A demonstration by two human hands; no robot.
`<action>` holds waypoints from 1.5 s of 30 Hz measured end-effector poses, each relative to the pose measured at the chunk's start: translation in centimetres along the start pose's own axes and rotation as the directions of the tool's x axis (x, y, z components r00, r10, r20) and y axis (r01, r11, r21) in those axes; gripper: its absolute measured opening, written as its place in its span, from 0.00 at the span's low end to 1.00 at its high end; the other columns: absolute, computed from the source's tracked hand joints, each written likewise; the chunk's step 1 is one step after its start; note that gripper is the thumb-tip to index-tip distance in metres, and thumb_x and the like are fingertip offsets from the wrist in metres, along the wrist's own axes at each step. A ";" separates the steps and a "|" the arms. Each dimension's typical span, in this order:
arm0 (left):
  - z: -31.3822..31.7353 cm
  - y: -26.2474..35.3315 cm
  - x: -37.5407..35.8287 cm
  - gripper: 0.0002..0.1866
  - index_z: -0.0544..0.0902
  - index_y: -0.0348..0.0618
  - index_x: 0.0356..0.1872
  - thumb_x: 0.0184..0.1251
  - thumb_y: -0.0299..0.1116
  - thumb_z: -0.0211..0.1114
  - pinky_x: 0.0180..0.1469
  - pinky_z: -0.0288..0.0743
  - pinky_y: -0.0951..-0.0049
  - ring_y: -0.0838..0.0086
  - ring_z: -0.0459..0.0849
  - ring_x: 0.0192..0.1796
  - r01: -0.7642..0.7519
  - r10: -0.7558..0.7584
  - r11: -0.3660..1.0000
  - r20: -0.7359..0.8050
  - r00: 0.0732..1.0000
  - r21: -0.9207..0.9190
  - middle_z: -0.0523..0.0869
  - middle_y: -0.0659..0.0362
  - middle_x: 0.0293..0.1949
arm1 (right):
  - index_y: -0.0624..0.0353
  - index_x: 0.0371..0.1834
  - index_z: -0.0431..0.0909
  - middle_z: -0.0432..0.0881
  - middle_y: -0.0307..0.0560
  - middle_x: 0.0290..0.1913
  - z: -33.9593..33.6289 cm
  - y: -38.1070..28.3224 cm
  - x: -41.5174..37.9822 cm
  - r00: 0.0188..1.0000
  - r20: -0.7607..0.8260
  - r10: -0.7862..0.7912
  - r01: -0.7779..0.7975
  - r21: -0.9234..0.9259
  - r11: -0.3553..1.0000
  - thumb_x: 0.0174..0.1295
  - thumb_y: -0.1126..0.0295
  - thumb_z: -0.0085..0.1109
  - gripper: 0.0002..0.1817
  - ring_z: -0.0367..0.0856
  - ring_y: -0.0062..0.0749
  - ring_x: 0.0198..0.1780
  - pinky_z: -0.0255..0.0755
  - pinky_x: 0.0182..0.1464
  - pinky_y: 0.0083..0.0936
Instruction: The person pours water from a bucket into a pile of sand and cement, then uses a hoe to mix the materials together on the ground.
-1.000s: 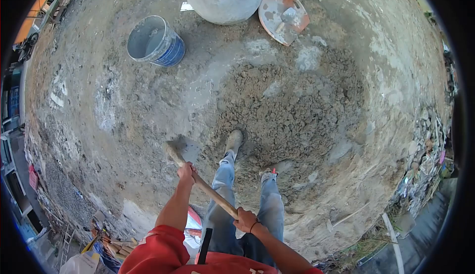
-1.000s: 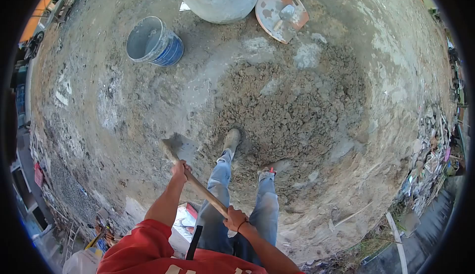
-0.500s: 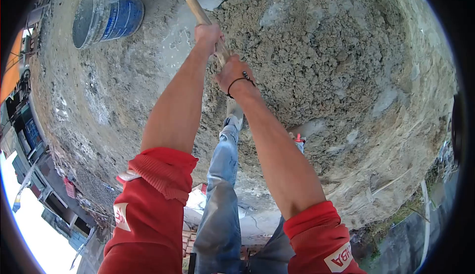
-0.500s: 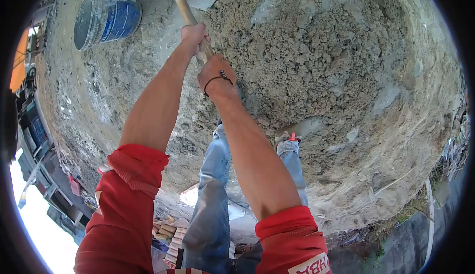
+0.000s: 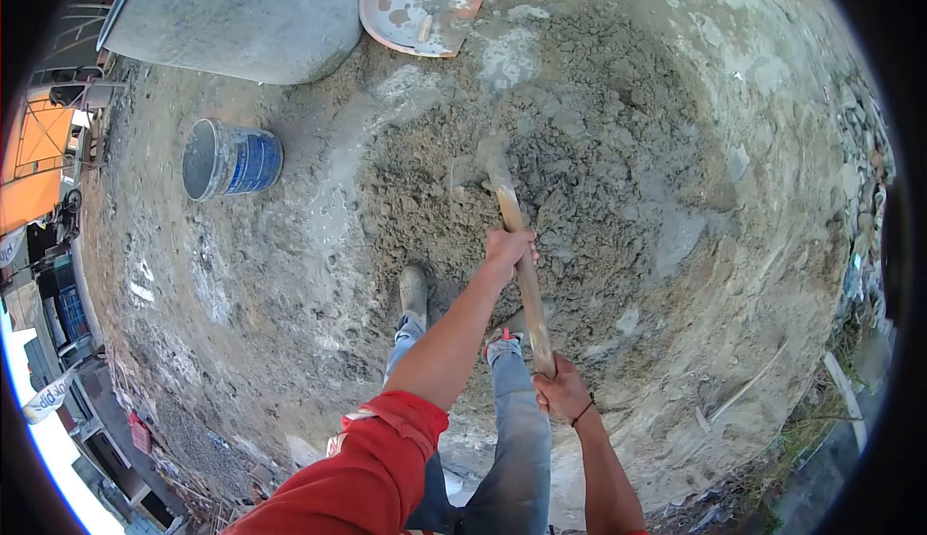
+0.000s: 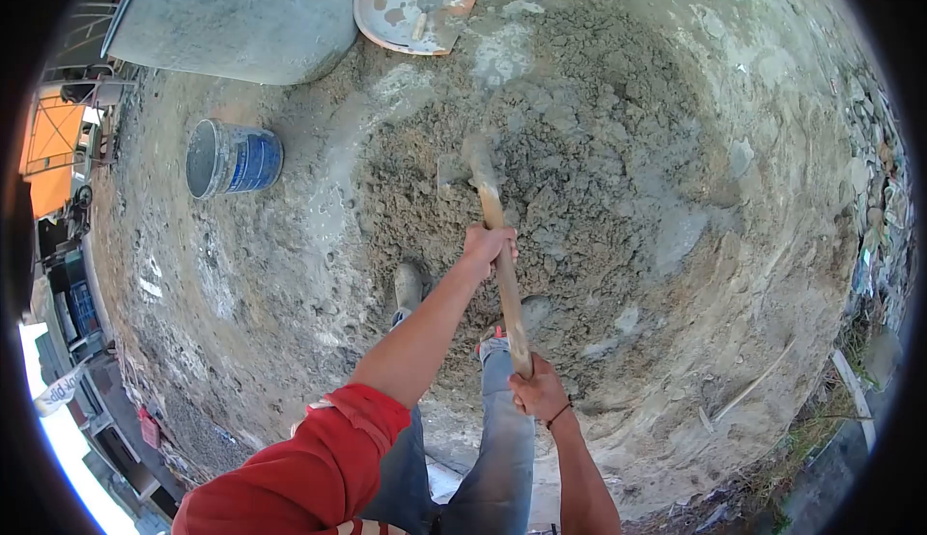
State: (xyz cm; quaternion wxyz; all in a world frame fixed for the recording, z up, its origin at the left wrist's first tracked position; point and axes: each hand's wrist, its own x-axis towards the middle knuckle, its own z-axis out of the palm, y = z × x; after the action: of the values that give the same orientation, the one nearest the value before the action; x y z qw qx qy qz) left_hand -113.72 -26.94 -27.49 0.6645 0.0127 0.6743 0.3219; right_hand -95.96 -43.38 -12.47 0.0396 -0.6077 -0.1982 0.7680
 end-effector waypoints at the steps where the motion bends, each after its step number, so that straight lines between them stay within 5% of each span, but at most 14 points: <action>1: 2.0 -3.4 -1.2 0.09 0.79 0.32 0.37 0.63 0.24 0.72 0.25 0.81 0.63 0.68 0.85 0.23 -0.005 0.009 0.997 -0.048 0.999 0.081 0.82 0.56 0.23 | 0.63 0.51 0.71 0.76 0.41 0.26 -2.8 2.5 -1.5 0.999 -0.040 0.021 -0.025 -0.082 0.996 0.67 0.72 0.61 0.13 0.76 0.26 0.21 0.73 0.22 0.30; 4: 4.6 -9.1 -6.7 0.08 0.80 0.35 0.34 0.63 0.25 0.72 0.24 0.80 0.63 0.68 0.83 0.22 0.077 -0.078 0.997 -0.183 0.980 -0.013 0.81 0.57 0.23 | 0.63 0.55 0.71 0.81 0.52 0.27 -9.4 13.2 -1.6 0.987 -0.047 -0.152 0.124 -0.371 0.920 0.61 0.70 0.66 0.21 0.82 0.44 0.23 0.78 0.27 0.42; 6: 3.8 -11.2 -8.0 0.07 0.79 0.36 0.34 0.64 0.24 0.71 0.23 0.79 0.63 0.69 0.82 0.21 0.091 -0.106 0.991 -0.160 0.981 -0.097 0.80 0.58 0.22 | 0.64 0.56 0.71 0.85 0.62 0.31 -9.7 15.6 -2.8 0.851 -0.080 -0.520 0.256 -0.801 0.542 0.61 0.68 0.67 0.23 0.86 0.57 0.27 0.80 0.30 0.49; 10: 0.6 -8.5 -8.5 0.06 0.77 0.37 0.34 0.65 0.22 0.68 0.22 0.75 0.65 0.72 0.75 0.18 0.022 -0.073 0.977 -0.239 0.968 -0.210 0.76 0.60 0.21 | 0.63 0.57 0.72 0.85 0.68 0.33 -7.5 14.0 -1.0 0.907 -0.152 -0.393 0.126 -0.792 0.597 0.58 0.65 0.69 0.26 0.85 0.69 0.34 0.80 0.37 0.55; 17: -7.2 18.7 -8.4 0.11 0.72 0.43 0.35 0.67 0.22 0.68 0.24 0.72 0.68 0.76 0.73 0.20 -0.471 0.459 0.880 -0.145 0.877 -0.062 0.73 0.63 0.22 | 0.55 0.57 0.71 0.85 0.59 0.30 10.2 -3.9 12.1 0.664 -0.167 -0.728 0.470 -0.664 0.581 0.59 0.67 0.69 0.25 0.86 0.64 0.33 0.78 0.35 0.57; 21: -11.8 32.3 -3.6 0.10 0.72 0.36 0.46 0.71 0.22 0.65 0.24 0.74 0.70 0.76 0.76 0.20 -0.801 0.819 0.558 0.013 0.574 0.215 0.76 0.61 0.25 | 0.61 0.57 0.70 0.85 0.65 0.30 22.4 -17.9 19.3 0.597 -0.214 -0.773 0.646 -0.442 0.622 0.64 0.67 0.66 0.22 0.86 0.68 0.35 0.79 0.37 0.52; 26: -18.6 24.8 9.2 0.19 0.69 0.33 0.54 0.70 0.27 0.67 0.20 0.77 0.63 0.67 0.84 0.20 -0.637 0.761 0.530 0.019 0.649 0.560 0.81 0.51 0.25 | 0.62 0.53 0.71 0.85 0.70 0.32 29.4 -19.4 31.6 0.618 -0.358 -0.700 0.551 -0.437 0.711 0.62 0.68 0.66 0.20 0.86 0.71 0.37 0.80 0.39 0.51; 28: -21.0 17.0 11.6 0.22 0.70 0.33 0.57 0.68 0.29 0.68 0.29 0.85 0.55 0.53 0.91 0.29 -0.301 0.502 0.638 -0.087 0.860 0.709 0.86 0.39 0.36 | 0.64 0.52 0.70 0.86 0.68 0.31 31.0 -12.0 32.1 0.716 -0.431 -0.548 0.413 -0.372 0.831 0.59 0.70 0.66 0.21 0.87 0.70 0.38 0.80 0.41 0.56; 30: -24.4 8.0 14.5 0.33 0.66 0.29 0.64 0.63 0.33 0.71 0.54 0.86 0.52 0.39 0.89 0.52 -0.064 0.174 0.522 -0.033 0.984 0.850 0.86 0.30 0.49 | 0.63 0.46 0.73 0.85 0.60 0.27 33.1 -1.6 34.8 0.892 -0.416 -0.175 0.206 0.031 0.978 0.59 0.71 0.66 0.15 0.87 0.57 0.29 0.80 0.33 0.49; 31: -24.3 4.0 15.0 0.35 0.64 0.25 0.64 0.61 0.31 0.70 0.54 0.86 0.51 0.39 0.89 0.53 -0.186 0.335 0.242 0.098 0.937 0.952 0.86 0.30 0.51 | 0.62 0.43 0.74 0.83 0.54 0.25 31.1 -3.6 30.8 0.957 -0.287 -0.030 0.118 0.296 0.948 0.60 0.71 0.66 0.12 0.84 0.47 0.26 0.78 0.29 0.43; 34: -17.3 5.0 11.1 0.31 0.67 0.23 0.60 0.61 0.30 0.70 0.45 0.88 0.54 0.44 0.92 0.46 -0.196 0.347 0.305 0.083 0.934 0.932 0.88 0.33 0.46 | 0.60 0.39 0.75 0.75 0.40 0.22 21.6 -9.4 21.5 0.999 -0.023 0.038 -0.019 0.560 0.828 0.63 0.73 0.66 0.08 0.75 0.25 0.21 0.70 0.21 0.28; 36: -12.2 9.3 6.8 0.19 0.76 0.28 0.49 0.64 0.29 0.72 0.29 0.85 0.63 0.66 0.89 0.28 -0.017 0.074 0.818 -0.075 0.994 0.575 0.86 0.50 0.31 | 0.60 0.35 0.75 0.74 0.38 0.22 16.7 -13.0 16.7 0.997 0.040 0.062 -0.074 0.578 0.812 0.64 0.76 0.67 0.08 0.72 0.23 0.20 0.65 0.20 0.27; 40: -7.6 10.1 6.5 0.09 0.81 0.33 0.37 0.66 0.28 0.72 0.26 0.81 0.68 0.71 0.84 0.24 0.054 -0.058 0.987 0.022 0.998 0.154 0.83 0.57 0.25 | 0.60 0.39 0.76 0.76 0.38 0.23 12.4 -12.6 3.9 0.992 -0.018 0.125 -0.107 0.406 0.907 0.64 0.76 0.67 0.08 0.74 0.19 0.20 0.68 0.21 0.23; 45: -4.8 5.0 0.1 0.08 0.81 0.38 0.33 0.64 0.25 0.74 0.24 0.76 0.68 0.73 0.80 0.21 0.180 -0.180 0.981 0.019 0.984 -0.068 0.80 0.59 0.24 | 0.63 0.45 0.75 0.82 0.58 0.25 7.4 6.4 0.8 0.905 -0.293 -0.308 0.159 -0.438 0.885 0.60 0.71 0.68 0.14 0.81 0.55 0.23 0.76 0.28 0.44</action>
State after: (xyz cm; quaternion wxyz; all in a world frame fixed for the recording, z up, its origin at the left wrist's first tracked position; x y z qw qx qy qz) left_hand -120.14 -24.95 -25.71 0.6951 -0.0694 0.6569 0.2837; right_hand -102.01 -50.92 -14.07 0.0421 -0.7018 -0.4149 0.5775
